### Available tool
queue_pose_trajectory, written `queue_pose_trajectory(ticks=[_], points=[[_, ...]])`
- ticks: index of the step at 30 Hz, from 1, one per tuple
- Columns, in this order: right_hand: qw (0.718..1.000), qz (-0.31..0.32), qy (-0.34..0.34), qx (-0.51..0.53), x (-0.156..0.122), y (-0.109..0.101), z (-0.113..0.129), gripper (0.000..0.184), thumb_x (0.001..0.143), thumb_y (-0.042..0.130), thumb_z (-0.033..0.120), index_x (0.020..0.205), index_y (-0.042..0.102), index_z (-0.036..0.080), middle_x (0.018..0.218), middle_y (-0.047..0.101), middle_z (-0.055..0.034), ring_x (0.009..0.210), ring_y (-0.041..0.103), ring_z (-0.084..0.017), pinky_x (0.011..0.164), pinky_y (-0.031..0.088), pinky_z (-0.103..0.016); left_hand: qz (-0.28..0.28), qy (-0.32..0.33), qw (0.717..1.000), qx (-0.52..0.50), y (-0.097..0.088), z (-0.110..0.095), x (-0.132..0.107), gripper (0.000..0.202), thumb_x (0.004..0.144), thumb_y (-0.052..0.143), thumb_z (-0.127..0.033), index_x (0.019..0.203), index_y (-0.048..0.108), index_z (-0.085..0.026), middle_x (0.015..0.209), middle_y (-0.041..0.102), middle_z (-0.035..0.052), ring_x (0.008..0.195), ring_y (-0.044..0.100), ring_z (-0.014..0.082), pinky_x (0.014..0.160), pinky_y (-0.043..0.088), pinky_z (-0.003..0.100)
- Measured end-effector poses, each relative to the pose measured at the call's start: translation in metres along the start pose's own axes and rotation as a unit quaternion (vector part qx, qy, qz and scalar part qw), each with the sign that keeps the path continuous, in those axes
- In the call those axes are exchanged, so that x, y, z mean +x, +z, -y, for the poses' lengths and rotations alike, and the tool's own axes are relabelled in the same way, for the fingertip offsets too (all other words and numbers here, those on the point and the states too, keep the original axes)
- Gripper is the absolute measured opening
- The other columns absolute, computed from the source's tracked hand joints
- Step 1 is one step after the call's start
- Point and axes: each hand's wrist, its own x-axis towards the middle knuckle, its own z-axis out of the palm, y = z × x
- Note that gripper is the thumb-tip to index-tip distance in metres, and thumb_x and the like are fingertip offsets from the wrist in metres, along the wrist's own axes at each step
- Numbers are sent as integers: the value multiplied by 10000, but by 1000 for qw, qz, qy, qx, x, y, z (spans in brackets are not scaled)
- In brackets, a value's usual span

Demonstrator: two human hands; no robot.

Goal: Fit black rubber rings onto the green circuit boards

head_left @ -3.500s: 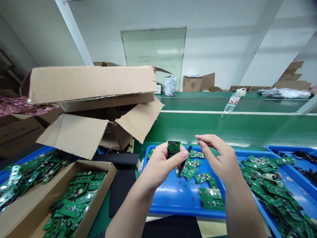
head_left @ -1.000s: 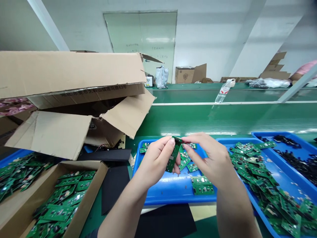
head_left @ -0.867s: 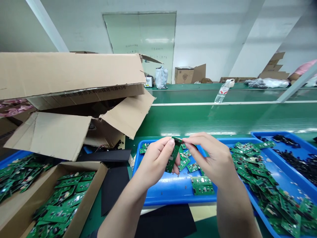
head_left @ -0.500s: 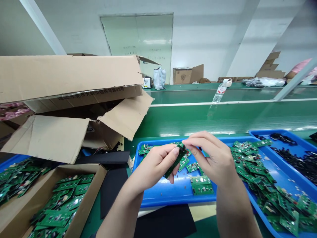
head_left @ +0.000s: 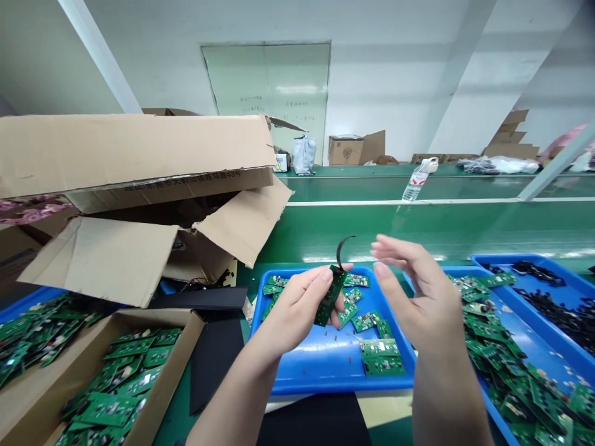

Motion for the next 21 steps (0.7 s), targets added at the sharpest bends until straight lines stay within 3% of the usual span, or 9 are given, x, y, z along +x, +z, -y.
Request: queue_pose_trajectory(ticks=[2, 5, 11, 16, 21], points=[[1000, 25, 8, 0, 1, -1, 1, 262, 913, 576, 144, 1153, 624, 237, 1045, 659, -47, 933, 649, -162, 813, 555, -296, 1, 17, 1000, 25, -1, -1, -1, 352, 977, 416, -366, 1125, 641, -140, 718, 567, -1, 595, 549, 104, 592, 474, 229], [996, 86, -11, 14, 4, 0, 4, 123, 898, 598, 144, 985, 650, 214, 953, 668, -28, 855, 643, -138, 748, 550, -255, 21, 38, 995, 85, -2, -5, -3, 342, 976, 429, -345, 1156, 648, -154, 789, 555, 14, 700, 523, 122, 679, 466, 249], [995, 87, -29, 30, 5, 3, 9, 105, 878, 616, 114, 929, 630, 204, 912, 653, -20, 870, 626, -136, 783, 526, -260, 43, 42, 987, 152, -6, -4, -6, 386, 969, 458, -364, 1313, 562, -225, 862, 582, 35, 768, 527, 164, 734, 463, 300], [995, 89, -8, 54, 4, 2, 11, 102, 887, 595, 114, 867, 615, 212, 856, 653, -10, 811, 625, -145, 730, 521, -277, 33, 49, 979, 197, -9, -1, -7, 388, 955, 490, -372, 1326, 556, -282, 981, 591, 49, 841, 536, 183, 755, 460, 317], [994, 80, -32, 60, 4, 3, 11, 146, 888, 574, 77, 859, 611, 215, 859, 658, -4, 824, 630, -139, 748, 520, -272, -3, 70, 974, 214, -7, -3, -5, 360, 914, 556, -320, 1263, 616, -259, 954, 606, 56, 848, 552, 190, 746, 460, 312]])
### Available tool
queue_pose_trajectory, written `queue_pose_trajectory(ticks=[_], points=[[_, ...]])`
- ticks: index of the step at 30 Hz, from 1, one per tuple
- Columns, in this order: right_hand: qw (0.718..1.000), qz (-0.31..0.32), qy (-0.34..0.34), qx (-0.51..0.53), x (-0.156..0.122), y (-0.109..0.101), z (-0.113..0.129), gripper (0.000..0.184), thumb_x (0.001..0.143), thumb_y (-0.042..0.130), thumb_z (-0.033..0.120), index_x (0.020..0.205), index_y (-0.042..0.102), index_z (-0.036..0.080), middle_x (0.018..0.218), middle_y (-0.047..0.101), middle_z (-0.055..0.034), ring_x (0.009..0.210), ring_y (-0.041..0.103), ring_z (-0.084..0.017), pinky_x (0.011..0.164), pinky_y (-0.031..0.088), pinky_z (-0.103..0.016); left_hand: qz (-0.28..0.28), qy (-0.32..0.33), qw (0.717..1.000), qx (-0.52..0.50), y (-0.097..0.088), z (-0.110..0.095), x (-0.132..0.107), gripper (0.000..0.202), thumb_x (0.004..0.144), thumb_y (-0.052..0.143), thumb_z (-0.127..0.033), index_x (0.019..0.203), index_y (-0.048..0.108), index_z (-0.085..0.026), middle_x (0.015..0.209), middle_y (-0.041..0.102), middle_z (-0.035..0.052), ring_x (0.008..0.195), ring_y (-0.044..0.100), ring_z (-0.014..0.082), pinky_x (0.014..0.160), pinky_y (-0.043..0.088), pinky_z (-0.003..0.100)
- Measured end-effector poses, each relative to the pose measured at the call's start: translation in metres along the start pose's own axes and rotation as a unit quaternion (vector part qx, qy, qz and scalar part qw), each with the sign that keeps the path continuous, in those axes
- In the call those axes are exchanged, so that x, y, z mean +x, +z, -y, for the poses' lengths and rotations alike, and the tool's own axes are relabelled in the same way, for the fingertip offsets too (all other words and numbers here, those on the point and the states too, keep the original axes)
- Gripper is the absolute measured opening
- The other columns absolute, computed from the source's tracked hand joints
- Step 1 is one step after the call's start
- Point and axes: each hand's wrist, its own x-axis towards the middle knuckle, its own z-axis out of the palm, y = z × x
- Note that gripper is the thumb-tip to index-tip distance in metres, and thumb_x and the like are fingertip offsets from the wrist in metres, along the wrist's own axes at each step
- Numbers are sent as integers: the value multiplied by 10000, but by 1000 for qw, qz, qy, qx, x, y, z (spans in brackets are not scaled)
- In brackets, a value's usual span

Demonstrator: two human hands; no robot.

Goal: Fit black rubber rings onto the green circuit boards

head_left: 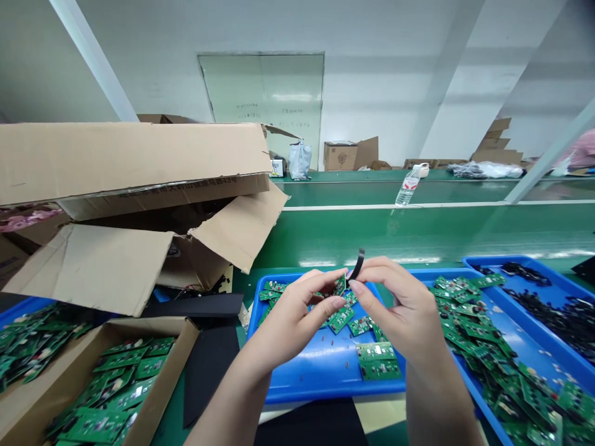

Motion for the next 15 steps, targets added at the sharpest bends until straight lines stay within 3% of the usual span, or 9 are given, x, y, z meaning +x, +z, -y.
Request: queue_pose_trajectory(ticks=[7, 9, 12, 15], points=[[998, -5, -63, -15, 3, 1, -8, 159, 874, 583, 58, 857, 643, 204, 865, 652, -32, 811, 644, -151, 742, 545, -293, -46, 43, 998, 2, 3, 4, 4, 325, 896, 588, -287, 1210, 651, -234, 931, 637, 55, 838, 584, 179, 728, 523, 297], [998, 19, -62, 1, 3, -3, -10, 163, 859, 599, 67, 901, 664, 210, 899, 667, -37, 850, 657, -159, 766, 556, -297, -64, 59, 996, 15, 3, 7, 4, 328, 903, 588, -287, 1223, 639, -230, 962, 647, 60, 868, 603, 181, 759, 542, 311], [995, 62, 1, 75, 1, -10, -13, 212, 851, 620, 113, 1016, 676, 234, 965, 697, -39, 888, 673, -166, 774, 572, -295, -113, 101, 987, 51, 1, 11, 4, 336, 915, 590, -281, 1246, 618, -229, 1047, 652, 76, 953, 619, 193, 847, 544, 345], [975, 39, 120, 183, -2, -10, -13, 134, 920, 582, 262, 981, 696, 228, 844, 707, -35, 746, 679, -150, 660, 574, -268, -161, 178, 965, 105, -2, 13, 3, 341, 915, 610, -256, 1256, 610, -261, 1090, 636, 70, 992, 614, 190, 888, 540, 347]])
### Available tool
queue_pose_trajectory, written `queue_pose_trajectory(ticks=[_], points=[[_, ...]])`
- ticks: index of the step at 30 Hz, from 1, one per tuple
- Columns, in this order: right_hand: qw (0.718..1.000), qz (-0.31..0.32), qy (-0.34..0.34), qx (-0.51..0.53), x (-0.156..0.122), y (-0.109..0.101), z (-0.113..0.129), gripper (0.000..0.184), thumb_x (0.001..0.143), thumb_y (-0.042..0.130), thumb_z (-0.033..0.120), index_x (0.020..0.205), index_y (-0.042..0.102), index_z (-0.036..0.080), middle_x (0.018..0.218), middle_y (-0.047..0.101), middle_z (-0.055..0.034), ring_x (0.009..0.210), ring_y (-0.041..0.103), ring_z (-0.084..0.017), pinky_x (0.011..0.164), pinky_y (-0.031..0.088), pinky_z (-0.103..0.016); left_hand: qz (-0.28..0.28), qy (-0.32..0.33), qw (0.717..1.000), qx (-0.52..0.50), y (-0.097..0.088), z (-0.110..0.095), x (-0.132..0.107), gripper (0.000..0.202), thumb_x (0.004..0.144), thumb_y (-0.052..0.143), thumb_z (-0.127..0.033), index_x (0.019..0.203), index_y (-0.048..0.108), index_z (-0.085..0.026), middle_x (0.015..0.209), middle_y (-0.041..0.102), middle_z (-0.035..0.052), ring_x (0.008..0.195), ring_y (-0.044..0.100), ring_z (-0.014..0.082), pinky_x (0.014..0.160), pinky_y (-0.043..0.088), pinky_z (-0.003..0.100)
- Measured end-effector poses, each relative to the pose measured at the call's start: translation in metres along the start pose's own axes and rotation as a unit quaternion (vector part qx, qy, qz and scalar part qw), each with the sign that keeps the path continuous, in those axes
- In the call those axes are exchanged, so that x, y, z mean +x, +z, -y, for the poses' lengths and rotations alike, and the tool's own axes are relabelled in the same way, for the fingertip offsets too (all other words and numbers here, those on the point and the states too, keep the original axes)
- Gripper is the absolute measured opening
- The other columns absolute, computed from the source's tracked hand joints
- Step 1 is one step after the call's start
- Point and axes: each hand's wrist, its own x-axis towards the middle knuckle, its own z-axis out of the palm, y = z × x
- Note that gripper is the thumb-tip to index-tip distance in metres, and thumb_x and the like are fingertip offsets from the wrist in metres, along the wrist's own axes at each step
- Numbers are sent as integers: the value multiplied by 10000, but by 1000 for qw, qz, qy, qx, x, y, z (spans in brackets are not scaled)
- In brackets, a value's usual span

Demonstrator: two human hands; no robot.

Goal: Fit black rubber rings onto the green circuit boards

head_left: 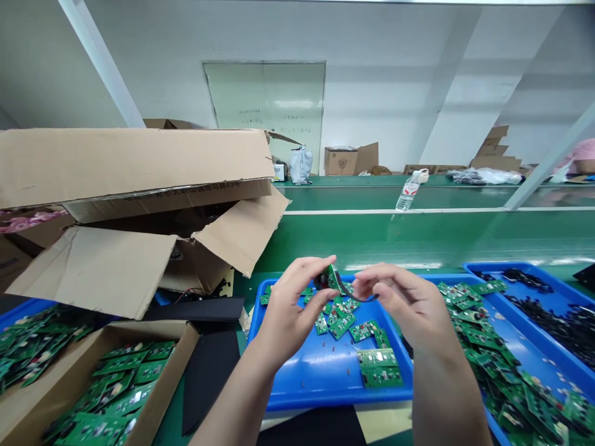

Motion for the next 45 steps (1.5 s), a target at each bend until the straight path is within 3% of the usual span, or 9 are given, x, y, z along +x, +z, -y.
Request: queue_pose_trajectory(ticks=[4, 9, 16, 21, 25, 29, 35, 41, 45], points=[[988, 52, 108, 95, 1, 9, 3, 332, 907, 585, 480, 770, 679, 192, 671, 666, -31, 610, 631, -145, 569, 541, -265, -42, 93, 993, 61, -1, 2, 0, 389, 896, 637, -195, 1265, 606, -313, 1119, 566, 59, 1029, 599, 181, 875, 569, 319], [970, 98, 157, 155, 2, 16, 10, 253, 877, 648, 395, 720, 641, 196, 641, 645, 0, 597, 600, -115, 569, 509, -232, -36, 137, 987, 80, 0, 4, 1, 458, 887, 641, -149, 1301, 574, -334, 1068, 541, 41, 1053, 600, 179, 896, 566, 315], [941, 149, 198, 231, 5, 11, 8, 237, 883, 629, 336, 700, 639, 185, 578, 597, 27, 498, 548, -84, 496, 467, -201, -24, 140, 989, 50, -2, 2, 5, 475, 844, 698, -159, 1271, 602, -343, 900, 581, 5, 793, 610, 123, 717, 565, 236], [923, 181, 236, 244, 8, 8, 7, 277, 836, 669, 370, 643, 598, 184, 513, 494, 62, 401, 424, -64, 415, 389, -196, -1, 112, 994, 0, -1, 5, 6, 373, 813, 736, -287, 1180, 679, -319, 837, 614, 18, 730, 611, 133, 678, 562, 252], [927, 190, 226, 231, 9, 9, 6, 323, 832, 665, 418, 627, 575, 186, 481, 453, 75, 381, 374, -55, 400, 326, -192, 20, 84, 995, -43, -1, 7, 6, 338, 797, 743, -362, 1128, 714, -303, 816, 616, 28, 714, 611, 131, 663, 556, 251], [941, 177, 214, 193, 8, 11, 6, 390, 818, 666, 490, 608, 532, 190, 491, 456, 70, 396, 373, -60, 419, 345, -202, 32, 16, 992, -122, -1, 4, 5, 317, 762, 785, -352, 1070, 743, -290, 768, 591, 20, 694, 594, 125, 644, 560, 244], [965, 121, 179, 147, 4, 16, 8, 403, 823, 648, 528, 635, 536, 190, 547, 550, 23, 486, 500, -96, 481, 430, -225, 36, -57, 956, -284, 0, -4, 6, 343, 717, 828, -343, 1048, 751, -299, 814, 583, 15, 703, 622, 119, 633, 596, 233], [982, 28, 151, 106, -3, 21, 8, 196, 837, 668, 378, 808, 579, 206, 667, 614, 14, 603, 594, -119, 567, 492, -240, 8, -66, 955, -288, 0, -2, 9, 275, 729, 824, -333, 985, 766, -249, 797, 593, 20, 719, 613, 124, 635, 592, 232], [984, -3, 154, 86, -4, 28, 5, 192, 837, 660, 362, 915, 558, 219, 715, 638, 8, 644, 633, -140, 596, 529, -266, -6, -74, 956, -285, 1, 0, 9, 286, 722, 828, -340, 982, 764, -238, 821, 603, 29, 761, 626, 133, 667, 601, 241]])
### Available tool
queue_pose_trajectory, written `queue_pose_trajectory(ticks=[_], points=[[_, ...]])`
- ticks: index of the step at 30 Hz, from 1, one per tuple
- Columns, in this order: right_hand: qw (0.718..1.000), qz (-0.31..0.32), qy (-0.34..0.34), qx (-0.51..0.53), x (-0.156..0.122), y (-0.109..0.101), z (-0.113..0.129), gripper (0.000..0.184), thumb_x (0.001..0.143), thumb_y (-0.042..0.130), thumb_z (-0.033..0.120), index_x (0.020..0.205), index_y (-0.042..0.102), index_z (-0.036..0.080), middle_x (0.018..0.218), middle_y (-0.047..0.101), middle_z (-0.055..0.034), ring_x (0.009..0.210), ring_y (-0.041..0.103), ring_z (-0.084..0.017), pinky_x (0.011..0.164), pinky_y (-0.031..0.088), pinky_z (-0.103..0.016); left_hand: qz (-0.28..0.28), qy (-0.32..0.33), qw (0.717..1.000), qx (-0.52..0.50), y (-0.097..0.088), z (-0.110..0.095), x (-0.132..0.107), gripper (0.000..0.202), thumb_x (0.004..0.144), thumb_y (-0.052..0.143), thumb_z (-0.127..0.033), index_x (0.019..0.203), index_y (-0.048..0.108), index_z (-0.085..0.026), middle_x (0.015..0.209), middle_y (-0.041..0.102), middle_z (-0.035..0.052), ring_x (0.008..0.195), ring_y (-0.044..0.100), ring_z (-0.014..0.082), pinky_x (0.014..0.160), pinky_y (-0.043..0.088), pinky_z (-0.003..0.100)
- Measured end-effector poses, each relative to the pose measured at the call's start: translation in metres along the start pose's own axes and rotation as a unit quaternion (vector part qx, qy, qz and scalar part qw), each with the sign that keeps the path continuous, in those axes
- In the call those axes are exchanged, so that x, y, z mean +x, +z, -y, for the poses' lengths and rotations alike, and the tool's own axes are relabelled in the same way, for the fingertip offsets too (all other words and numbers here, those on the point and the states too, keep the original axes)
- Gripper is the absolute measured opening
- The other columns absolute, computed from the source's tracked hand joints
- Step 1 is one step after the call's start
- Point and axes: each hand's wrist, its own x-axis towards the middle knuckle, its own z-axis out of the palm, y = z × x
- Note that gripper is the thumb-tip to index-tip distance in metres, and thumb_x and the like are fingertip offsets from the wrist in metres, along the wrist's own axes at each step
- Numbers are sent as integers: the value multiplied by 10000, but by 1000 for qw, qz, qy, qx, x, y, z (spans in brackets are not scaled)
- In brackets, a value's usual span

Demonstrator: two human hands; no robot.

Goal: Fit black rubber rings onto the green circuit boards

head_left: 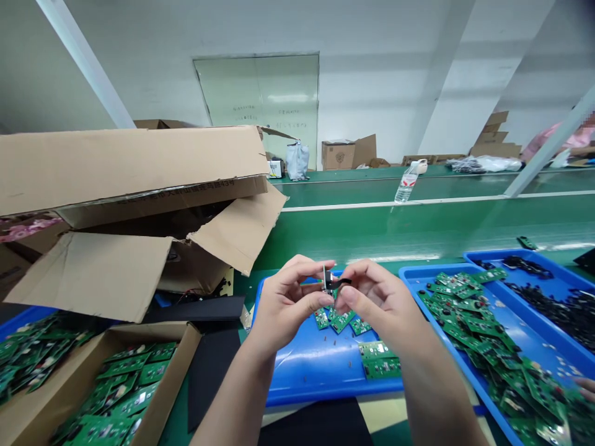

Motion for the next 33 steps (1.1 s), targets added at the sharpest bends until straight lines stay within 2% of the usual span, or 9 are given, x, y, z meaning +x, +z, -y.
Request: queue_pose_trajectory(ticks=[5, 11, 15, 21, 27, 33], points=[[997, -75, -24, -16, 2, 5, -4, 297, 844, 649, 368, 1074, 515, 235, 736, 645, 9, 645, 643, -146, 598, 545, -276, -1, -12, 1000, -5, 0, 0, -1, 309, 712, 836, -310, 1008, 762, -264, 867, 611, 34, 835, 645, 151, 783, 611, 287], [998, -21, -30, -43, 4, 4, -3, 142, 866, 632, 349, 874, 649, 208, 809, 689, -32, 711, 653, -150, 644, 545, -280, 27, -9, 1000, 3, -2, 3, -3, 298, 756, 801, -253, 1048, 749, -285, 921, 604, 33, 888, 643, 153, 846, 589, 293], [992, -42, -87, -82, 3, 4, 1, 91, 858, 624, 253, 784, 656, 213, 750, 659, -8, 679, 619, -138, 619, 516, -268, 21, -9, 999, 24, -2, 4, -3, 296, 774, 782, -239, 1065, 737, -274, 944, 607, 34, 907, 644, 157, 855, 586, 298], [953, -109, -222, -174, -1, 7, 8, 144, 860, 601, 153, 729, 611, 212, 671, 609, 8, 641, 567, -137, 597, 470, -274, -44, -36, 998, 22, 0, 6, -2, 255, 775, 778, -276, 1013, 719, -206, 931, 635, 43, 887, 639, 162, 805, 578, 278], [937, -124, -267, -190, 3, 13, 3, 149, 858, 598, 123, 735, 586, 204, 673, 596, 18, 659, 583, -132, 612, 479, -264, -16, -60, 995, -79, 5, 11, -5, 315, 772, 789, -342, 1051, 720, -213, 901, 693, 44, 863, 651, 160, 818, 537, 265], [902, -150, -334, -229, 4, 18, 2, 149, 829, 611, 76, 731, 593, 187, 686, 595, 2, 649, 587, -134, 609, 490, -266, -26, -93, 983, -153, 9, 11, -3, 278, 758, 806, -316, 1019, 737, -250, 898, 718, 30, 917, 660, 167, 817, 530, 246]])
